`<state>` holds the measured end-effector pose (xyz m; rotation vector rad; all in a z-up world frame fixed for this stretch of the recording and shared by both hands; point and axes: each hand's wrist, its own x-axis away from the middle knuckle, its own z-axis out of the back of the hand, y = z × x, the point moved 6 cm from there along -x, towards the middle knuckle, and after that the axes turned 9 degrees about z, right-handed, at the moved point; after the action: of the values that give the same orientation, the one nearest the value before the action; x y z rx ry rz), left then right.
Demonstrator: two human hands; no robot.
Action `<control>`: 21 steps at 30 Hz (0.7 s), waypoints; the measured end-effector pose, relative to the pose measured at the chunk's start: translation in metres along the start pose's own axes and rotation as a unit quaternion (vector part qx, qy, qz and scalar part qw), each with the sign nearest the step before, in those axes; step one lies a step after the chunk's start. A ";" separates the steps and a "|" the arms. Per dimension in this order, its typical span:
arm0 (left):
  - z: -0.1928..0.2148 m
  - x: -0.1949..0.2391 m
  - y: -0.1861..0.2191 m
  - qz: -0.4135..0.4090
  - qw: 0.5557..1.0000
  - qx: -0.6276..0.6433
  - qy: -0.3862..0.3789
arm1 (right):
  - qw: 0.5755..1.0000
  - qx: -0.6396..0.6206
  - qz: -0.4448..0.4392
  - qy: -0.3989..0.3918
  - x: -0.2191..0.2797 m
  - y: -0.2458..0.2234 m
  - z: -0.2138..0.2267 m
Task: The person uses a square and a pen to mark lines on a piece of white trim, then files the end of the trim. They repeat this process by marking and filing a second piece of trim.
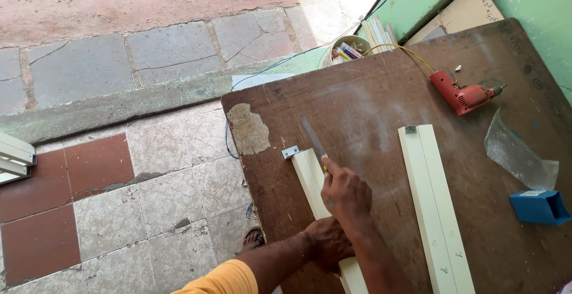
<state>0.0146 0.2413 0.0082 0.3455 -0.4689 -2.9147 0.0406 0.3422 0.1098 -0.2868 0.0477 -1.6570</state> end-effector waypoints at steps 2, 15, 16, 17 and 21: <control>0.003 -0.001 -0.008 0.005 1.000 0.003 0.007 | 1.000 -0.008 0.004 0.010 0.012 -0.009 0.016; -0.018 -0.003 -0.011 0.009 0.998 -0.002 -0.056 | 0.992 0.002 -0.008 -0.123 0.007 -0.008 -0.011; -0.020 -0.002 -0.004 0.009 0.998 -0.001 -0.067 | 0.994 0.017 0.014 -0.108 0.011 -0.007 -0.015; -0.017 -0.002 0.004 0.005 0.998 0.003 -0.068 | 0.994 0.017 0.009 -0.111 0.008 -0.007 -0.013; -0.007 -0.006 0.001 -0.006 0.996 -0.033 -0.087 | 0.996 0.014 -0.026 -0.090 -0.007 0.000 0.004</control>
<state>0.0220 0.2395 0.0035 0.0845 -0.3933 -2.9782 0.0424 0.3499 0.1124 -0.4183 -0.1184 -1.6751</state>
